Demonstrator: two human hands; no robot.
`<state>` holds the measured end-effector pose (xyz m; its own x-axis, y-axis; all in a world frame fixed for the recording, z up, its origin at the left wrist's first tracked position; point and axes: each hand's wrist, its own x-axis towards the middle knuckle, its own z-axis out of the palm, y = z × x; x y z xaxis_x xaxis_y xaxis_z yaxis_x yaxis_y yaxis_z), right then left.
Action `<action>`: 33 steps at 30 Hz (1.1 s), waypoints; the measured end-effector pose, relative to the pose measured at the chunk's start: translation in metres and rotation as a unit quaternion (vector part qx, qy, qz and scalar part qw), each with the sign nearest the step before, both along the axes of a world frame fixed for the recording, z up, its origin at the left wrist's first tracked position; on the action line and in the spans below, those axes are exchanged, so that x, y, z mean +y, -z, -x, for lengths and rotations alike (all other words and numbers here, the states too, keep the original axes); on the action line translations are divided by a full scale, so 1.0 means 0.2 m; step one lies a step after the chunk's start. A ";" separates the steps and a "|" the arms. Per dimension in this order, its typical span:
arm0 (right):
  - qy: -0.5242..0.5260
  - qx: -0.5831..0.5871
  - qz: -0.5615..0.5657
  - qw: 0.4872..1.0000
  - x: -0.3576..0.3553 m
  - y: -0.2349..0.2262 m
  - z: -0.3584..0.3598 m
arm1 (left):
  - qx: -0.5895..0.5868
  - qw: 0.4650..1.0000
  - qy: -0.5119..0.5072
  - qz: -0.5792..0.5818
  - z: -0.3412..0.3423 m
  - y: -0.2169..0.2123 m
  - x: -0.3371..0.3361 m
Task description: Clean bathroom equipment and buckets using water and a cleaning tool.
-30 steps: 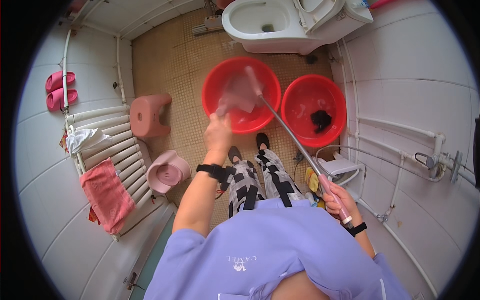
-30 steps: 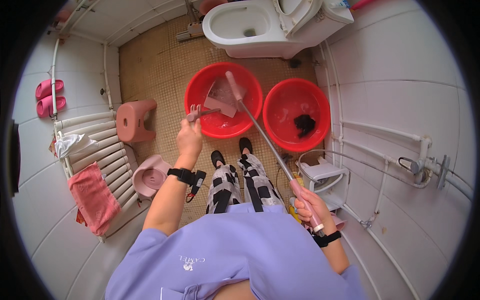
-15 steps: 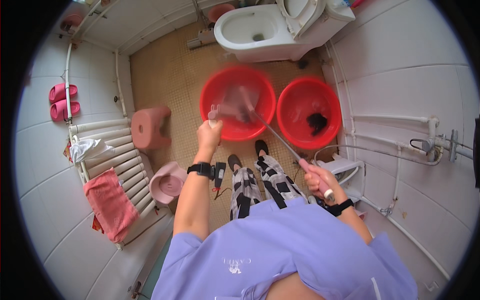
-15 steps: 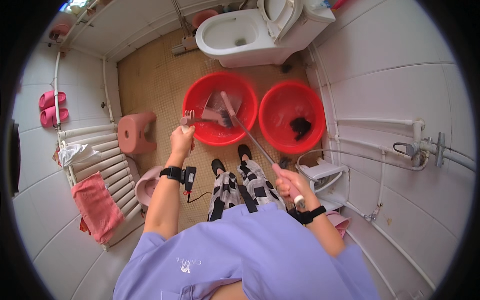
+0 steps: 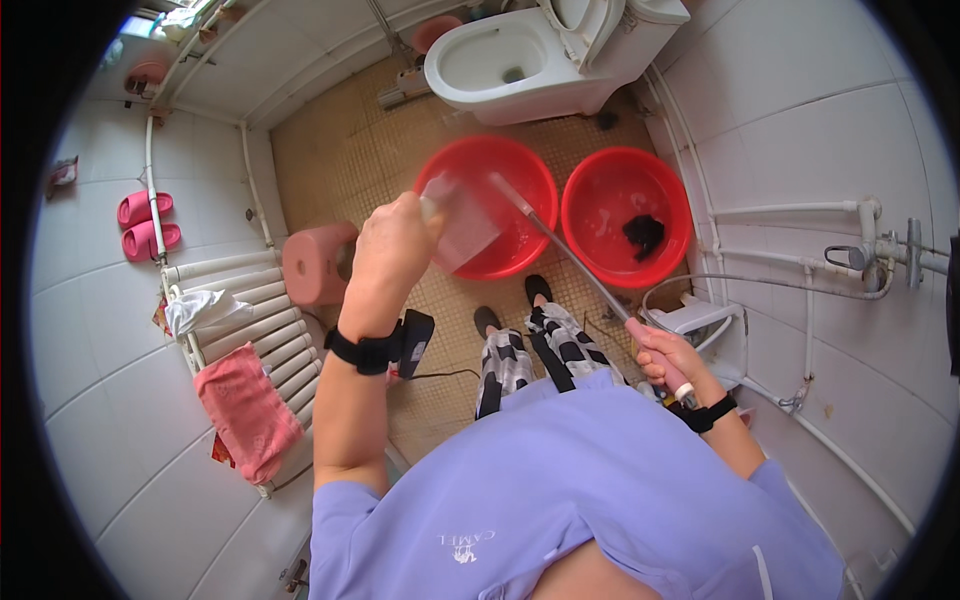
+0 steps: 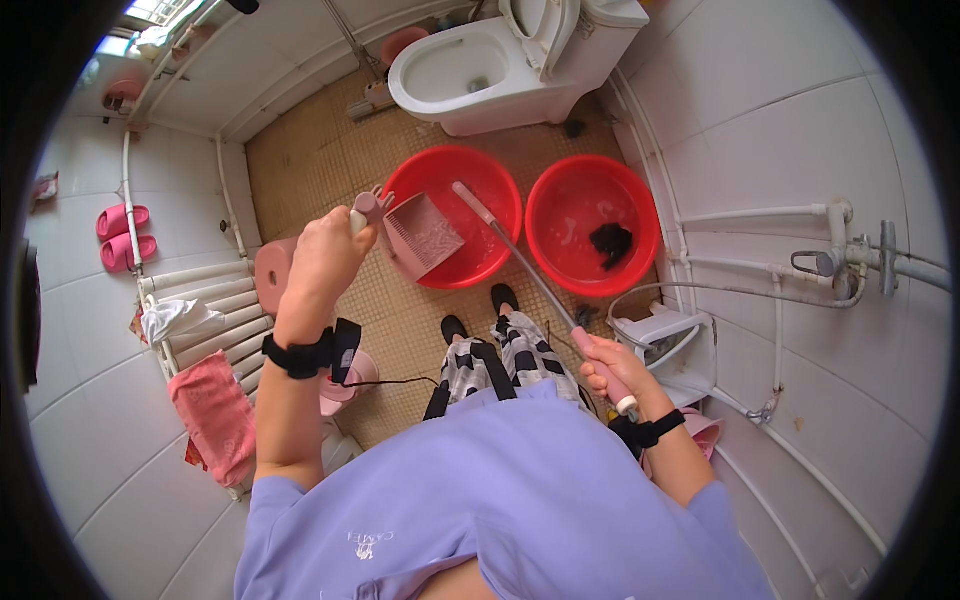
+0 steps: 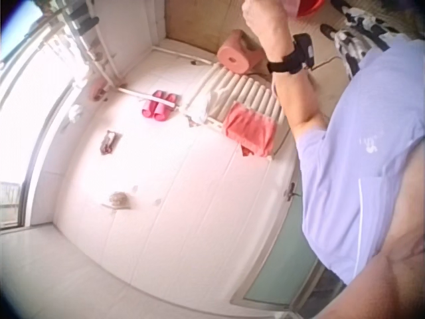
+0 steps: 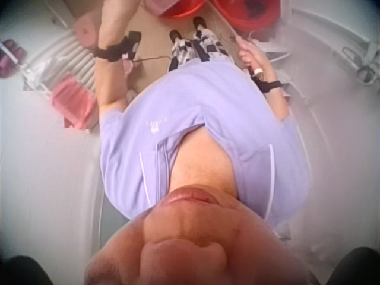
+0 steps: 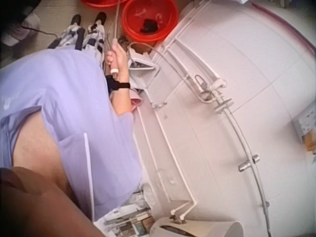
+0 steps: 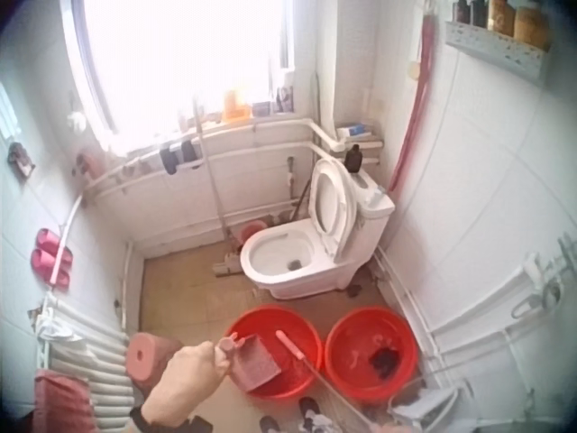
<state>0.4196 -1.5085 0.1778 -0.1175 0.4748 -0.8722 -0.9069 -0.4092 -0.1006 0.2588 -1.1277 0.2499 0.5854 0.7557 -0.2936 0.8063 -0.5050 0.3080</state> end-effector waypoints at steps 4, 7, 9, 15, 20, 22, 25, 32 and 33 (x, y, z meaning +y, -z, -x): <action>-0.020 -0.007 0.010 1.000 0.01 -0.01 -0.06 | 0.001 0.994 0.102 -0.046 0.00 -0.21 -0.08; -0.073 -0.051 0.028 0.996 0.05 -0.04 -0.08 | 0.026 0.981 0.173 -0.088 0.01 -0.37 -0.18; -0.110 -0.079 0.021 0.991 0.07 -0.02 -0.08 | 0.030 0.969 0.218 -0.112 0.06 -0.45 -0.23; -0.321 -0.236 -0.037 0.916 0.16 0.06 -0.11 | -0.009 0.970 0.155 -0.188 0.36 -0.55 -0.18; -0.480 -0.356 -0.035 0.801 0.26 0.24 -0.13 | -0.130 0.981 -0.030 -0.140 0.69 -0.51 -0.11; -0.554 -0.457 -0.107 0.688 0.28 0.52 -0.10 | -0.157 0.972 -0.102 -0.140 0.90 -0.50 -0.11; -0.474 -0.318 0.010 0.821 0.45 0.70 0.07 | -0.241 0.920 -0.304 -0.056 1.19 -0.40 -0.21; -0.244 -0.204 0.015 0.948 0.91 0.93 0.36 | -0.370 0.764 -0.525 0.056 1.45 -0.27 -0.50; -0.192 -0.149 0.020 0.970 0.98 0.89 0.32 | -0.379 0.760 -0.525 0.064 1.49 -0.26 -0.53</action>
<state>0.3560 -1.3125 -0.0003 -0.0190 0.4109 -0.9115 -0.6196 -0.7203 -0.3118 -0.0390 -1.2329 0.3021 -0.2830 0.9164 -0.2832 0.3112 0.3670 0.8766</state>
